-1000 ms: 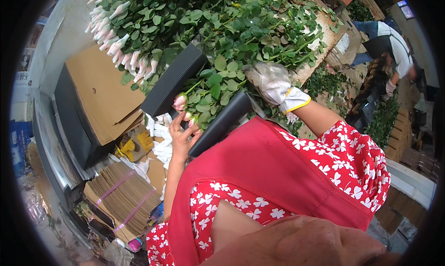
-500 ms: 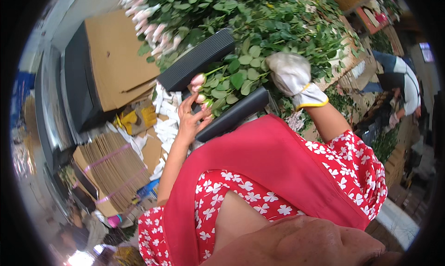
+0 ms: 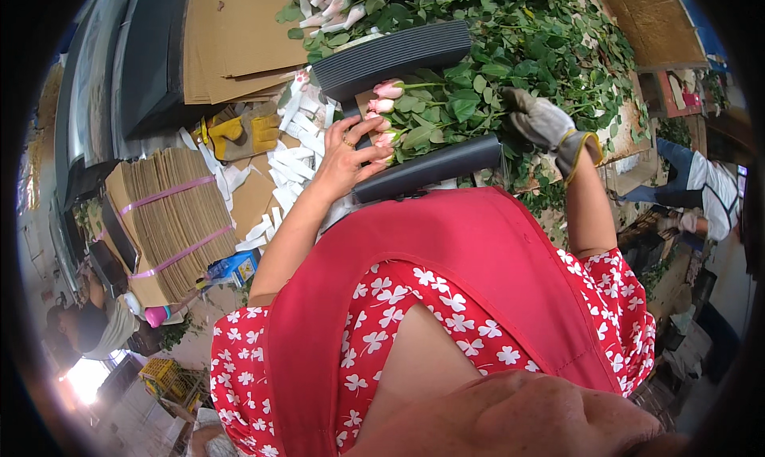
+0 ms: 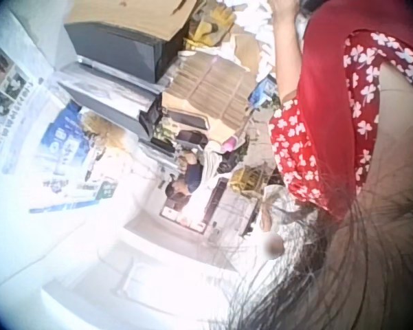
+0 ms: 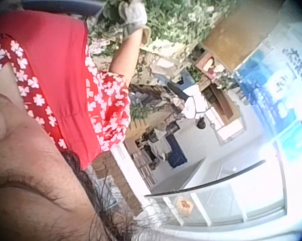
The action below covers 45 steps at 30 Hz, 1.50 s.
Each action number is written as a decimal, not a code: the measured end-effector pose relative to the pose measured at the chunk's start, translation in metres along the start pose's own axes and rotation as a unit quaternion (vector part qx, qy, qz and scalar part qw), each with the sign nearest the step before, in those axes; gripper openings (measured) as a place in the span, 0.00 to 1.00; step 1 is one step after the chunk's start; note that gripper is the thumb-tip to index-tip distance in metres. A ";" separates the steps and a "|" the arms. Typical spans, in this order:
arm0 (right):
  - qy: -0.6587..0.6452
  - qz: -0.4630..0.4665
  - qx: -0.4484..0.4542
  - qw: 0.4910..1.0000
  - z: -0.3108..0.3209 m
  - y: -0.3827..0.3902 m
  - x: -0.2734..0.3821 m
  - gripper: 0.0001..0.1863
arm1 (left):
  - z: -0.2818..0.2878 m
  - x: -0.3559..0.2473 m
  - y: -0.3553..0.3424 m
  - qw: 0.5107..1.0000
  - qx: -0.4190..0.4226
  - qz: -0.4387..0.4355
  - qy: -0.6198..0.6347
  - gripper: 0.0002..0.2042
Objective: The person arranges pink roses and green leafy stems into a black rectangular container. They use both hands to position the flowers and leaves, occasionally adjusting the arrangement and handling the container.
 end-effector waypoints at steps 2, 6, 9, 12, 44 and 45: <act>-0.021 0.021 -0.071 0.997 0.025 0.006 0.022 0.16 | 0.004 -0.005 -0.005 1.000 0.010 -0.004 -0.015 0.14; 0.064 0.021 -0.281 0.957 0.071 0.025 0.094 0.12 | 0.007 -0.006 -0.006 1.000 0.001 -0.001 0.009 0.15; 0.032 0.176 -0.236 0.955 0.075 0.028 0.143 0.12 | -0.004 0.008 0.007 0.991 0.014 0.073 0.114 0.15; 0.065 0.332 -0.113 0.934 0.062 0.013 0.193 0.15 | -0.013 0.014 0.016 0.971 0.012 0.121 0.204 0.16; 0.150 0.183 0.017 0.972 -0.104 -0.081 0.180 0.11 | 0.018 -0.009 -0.007 0.996 -0.054 -0.013 -0.073 0.20; 0.156 0.183 0.020 0.970 -0.109 -0.085 0.172 0.14 | 0.022 -0.011 -0.011 0.995 -0.068 -0.027 -0.063 0.20</act>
Point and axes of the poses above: each hand's wrist, its own y-axis away from the middle knuckle, its own z-axis out of the back of the hand, x = y × z, the point moved 4 cm from there along -y, towards the middle knuckle, and after that the axes turned 4 degrees about -z, right-handed, at the moved point
